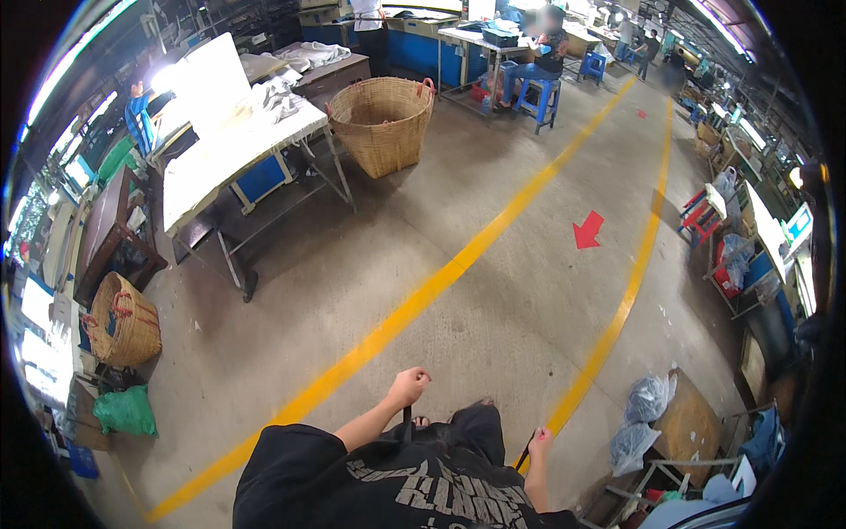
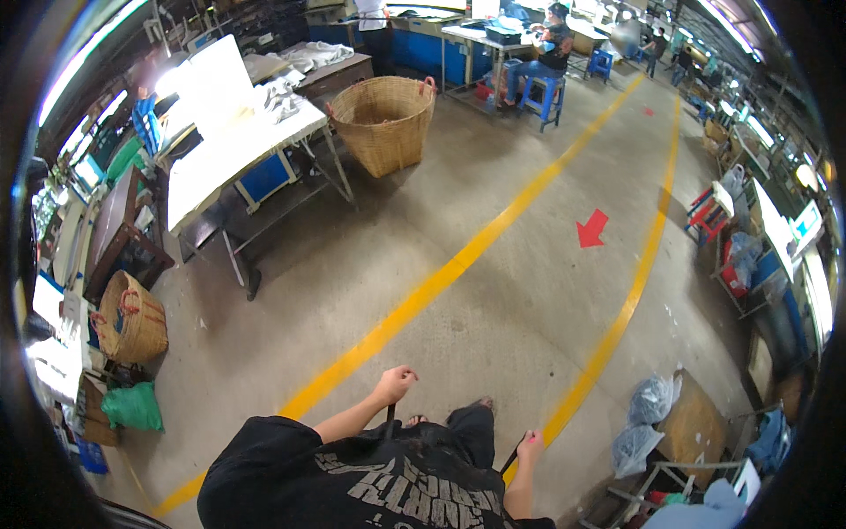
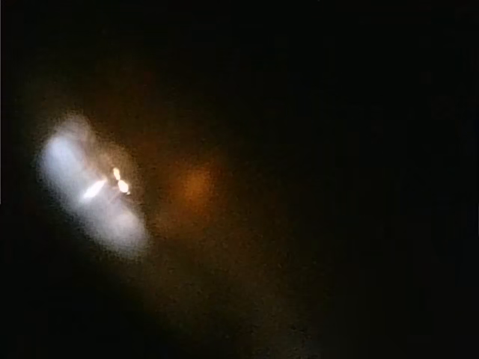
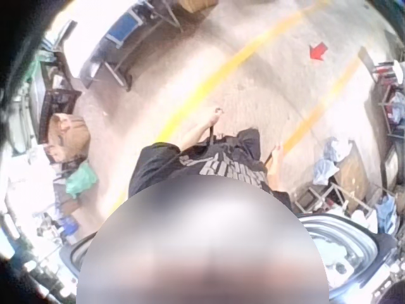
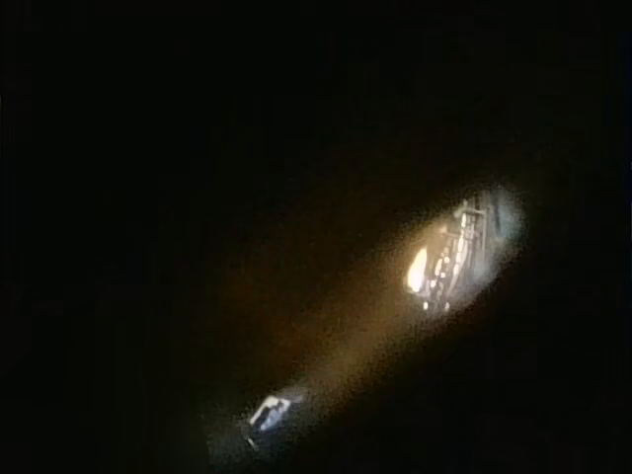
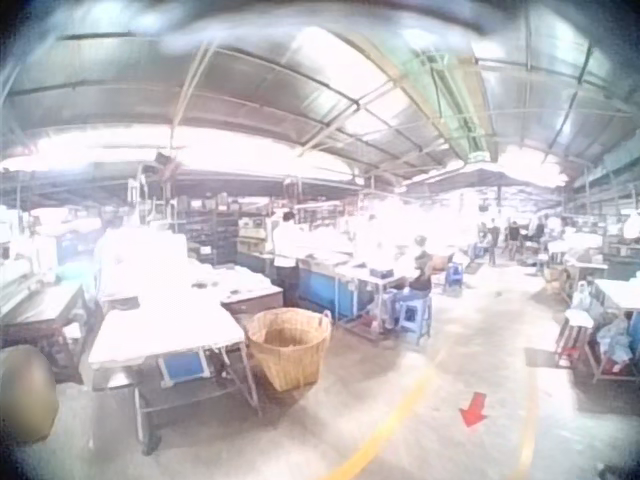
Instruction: The person walks through a factory floor, picks up a plastic bag, places it on a table, and writes on a label attached to the bag using a pink pen. The person then moves the bag and continues writing on another label.
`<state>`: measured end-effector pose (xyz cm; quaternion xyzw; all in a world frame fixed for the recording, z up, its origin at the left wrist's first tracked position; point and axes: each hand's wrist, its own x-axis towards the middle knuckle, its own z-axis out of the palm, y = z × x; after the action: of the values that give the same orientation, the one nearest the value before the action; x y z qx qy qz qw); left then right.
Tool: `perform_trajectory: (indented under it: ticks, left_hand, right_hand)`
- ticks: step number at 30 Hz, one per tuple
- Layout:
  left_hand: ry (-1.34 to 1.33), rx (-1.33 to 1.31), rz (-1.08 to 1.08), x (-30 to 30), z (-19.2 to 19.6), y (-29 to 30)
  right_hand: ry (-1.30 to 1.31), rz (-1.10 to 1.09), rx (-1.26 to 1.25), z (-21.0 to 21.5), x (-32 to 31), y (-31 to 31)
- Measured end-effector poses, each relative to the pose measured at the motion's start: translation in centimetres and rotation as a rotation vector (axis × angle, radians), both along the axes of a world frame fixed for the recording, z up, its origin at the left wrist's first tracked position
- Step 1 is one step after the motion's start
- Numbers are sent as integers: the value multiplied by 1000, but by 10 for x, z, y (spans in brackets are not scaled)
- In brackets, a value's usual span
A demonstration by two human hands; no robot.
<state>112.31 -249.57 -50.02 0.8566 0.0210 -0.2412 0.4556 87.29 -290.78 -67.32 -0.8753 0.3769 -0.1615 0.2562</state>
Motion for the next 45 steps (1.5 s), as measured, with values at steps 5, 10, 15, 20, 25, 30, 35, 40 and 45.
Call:
perform_trajectory:
  ticks: [5, 10, 15, 20, 25, 30, 35, 40, 45]
  left_hand:
    - [18, 82, -41, 110, -36, -81]
    - [88, 74, 77, 214, -40, -155]
    - [66, -112, 347, 303, -32, -199]
    - [146, -43, 452, 374, -30, -180]
    - [143, 9, 648, 466, -31, -110]
    - [68, 21, 875, 546, -26, 1]
    - [102, 6, 1088, 569, -32, 82]
    - [44, 13, 1269, 558, -63, 120]
    - [204, -313, 1793, 573, -61, 187]
  right_hand:
    - [246, -262, 383, 23, 94, -66]
    - [263, -276, 271, 52, 247, -173]
    - [77, 37, 14, 127, 474, -247]
    - [-144, 297, -29, 190, 655, -235]
    - [-139, 339, -10, 166, 790, -172]
    - [362, 320, 400, 106, 893, -67]
    - [693, 683, 508, 72, 976, 35]
    - [647, 784, 637, 62, 1108, 121]
    - [594, 998, 563, 57, 1244, 276]
